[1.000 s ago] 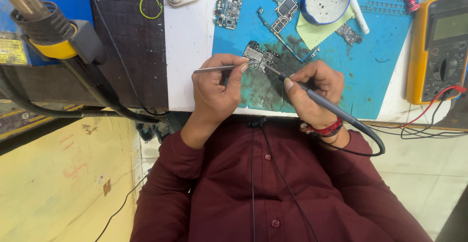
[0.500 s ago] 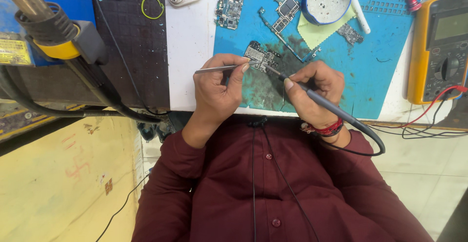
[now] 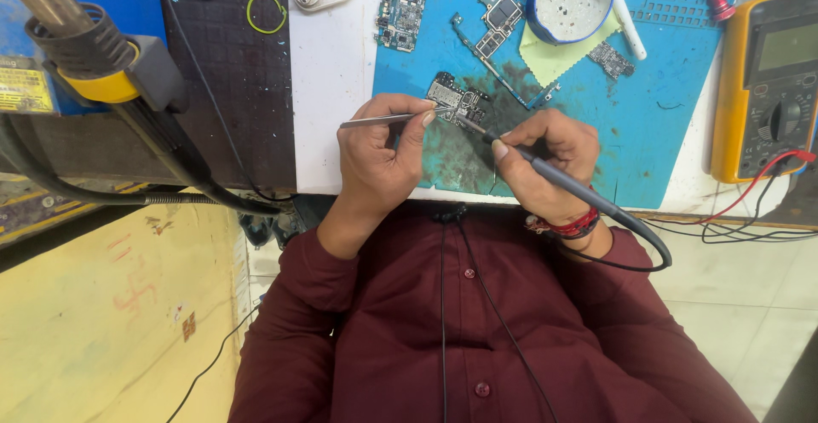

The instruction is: The person uses a soldering iron and tweezers to apply solder to a small circuit board. They repeatedly heat and add solder to specific points on the board while holding it steady with tweezers.

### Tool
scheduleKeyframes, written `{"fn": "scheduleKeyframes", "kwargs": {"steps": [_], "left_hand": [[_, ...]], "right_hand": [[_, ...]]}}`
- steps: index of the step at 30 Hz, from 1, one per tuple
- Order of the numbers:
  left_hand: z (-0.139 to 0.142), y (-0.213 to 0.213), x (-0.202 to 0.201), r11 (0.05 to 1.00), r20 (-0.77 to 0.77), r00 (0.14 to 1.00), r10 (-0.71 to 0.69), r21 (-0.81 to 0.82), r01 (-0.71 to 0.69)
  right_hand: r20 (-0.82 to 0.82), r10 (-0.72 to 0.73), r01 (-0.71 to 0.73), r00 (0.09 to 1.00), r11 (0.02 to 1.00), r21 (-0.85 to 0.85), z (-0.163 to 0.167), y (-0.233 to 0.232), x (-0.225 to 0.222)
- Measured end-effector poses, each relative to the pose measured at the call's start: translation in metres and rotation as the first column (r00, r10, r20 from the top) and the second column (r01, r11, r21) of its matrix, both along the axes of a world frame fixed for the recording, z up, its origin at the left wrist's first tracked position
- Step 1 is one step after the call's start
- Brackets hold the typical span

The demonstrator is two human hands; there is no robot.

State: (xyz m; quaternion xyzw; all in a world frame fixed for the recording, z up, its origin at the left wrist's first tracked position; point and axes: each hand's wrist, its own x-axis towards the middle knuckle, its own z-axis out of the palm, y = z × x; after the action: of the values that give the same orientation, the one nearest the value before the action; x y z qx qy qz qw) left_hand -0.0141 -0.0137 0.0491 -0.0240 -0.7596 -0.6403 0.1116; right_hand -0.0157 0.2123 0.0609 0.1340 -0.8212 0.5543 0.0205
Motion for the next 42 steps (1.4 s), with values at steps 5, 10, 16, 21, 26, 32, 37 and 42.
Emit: {"fn": "scheduleKeyframes", "kwargs": {"steps": [5,10,16,21,26,32,37,42], "left_hand": [[0.0006,0.0004,0.0001,0.999,0.002,1.000,0.010,-0.033,-0.010],[0.0003,0.0005,-0.0003,1.000,-0.006,1.000,0.009,-0.015,-0.009],[0.0004,0.0005,0.0004,1.000,-0.007,1.000,0.008,-0.015,-0.008],[0.0000,0.0007,0.0006,1.000,-0.012,1.000,0.004,-0.012,-0.004],[-0.0016,0.0016,0.0003,1.000,0.011,1.000,0.001,0.008,-0.001],[-0.0015,0.0013,0.0006,1.000,-0.001,1.000,0.004,-0.007,-0.004],[-0.0004,0.0014,0.0007,1.000,0.005,1.000,0.010,-0.019,-0.010],[-0.0001,0.0013,0.0009,1.000,-0.010,1.000,0.013,-0.024,-0.013]], "right_hand": [[-0.041,0.012,-0.011,0.999,0.999,0.034,-0.0005,0.0008,-0.0006],[-0.024,0.010,-0.010,1.000,1.000,0.011,-0.0013,0.0007,-0.0009],[-0.025,0.016,-0.016,1.000,1.000,0.019,-0.0002,0.0008,-0.0009],[-0.003,0.008,-0.008,1.000,1.000,-0.002,0.0002,0.0010,-0.0002],[0.009,0.000,0.001,1.000,1.000,-0.018,-0.0006,0.0016,-0.0009],[0.006,0.003,-0.003,1.000,1.000,-0.009,-0.0005,0.0025,-0.0005],[-0.005,0.002,-0.002,1.000,1.000,-0.002,-0.0012,0.0027,-0.0002],[-0.009,0.006,-0.006,1.000,1.000,0.002,-0.0018,0.0039,0.0005]]}}
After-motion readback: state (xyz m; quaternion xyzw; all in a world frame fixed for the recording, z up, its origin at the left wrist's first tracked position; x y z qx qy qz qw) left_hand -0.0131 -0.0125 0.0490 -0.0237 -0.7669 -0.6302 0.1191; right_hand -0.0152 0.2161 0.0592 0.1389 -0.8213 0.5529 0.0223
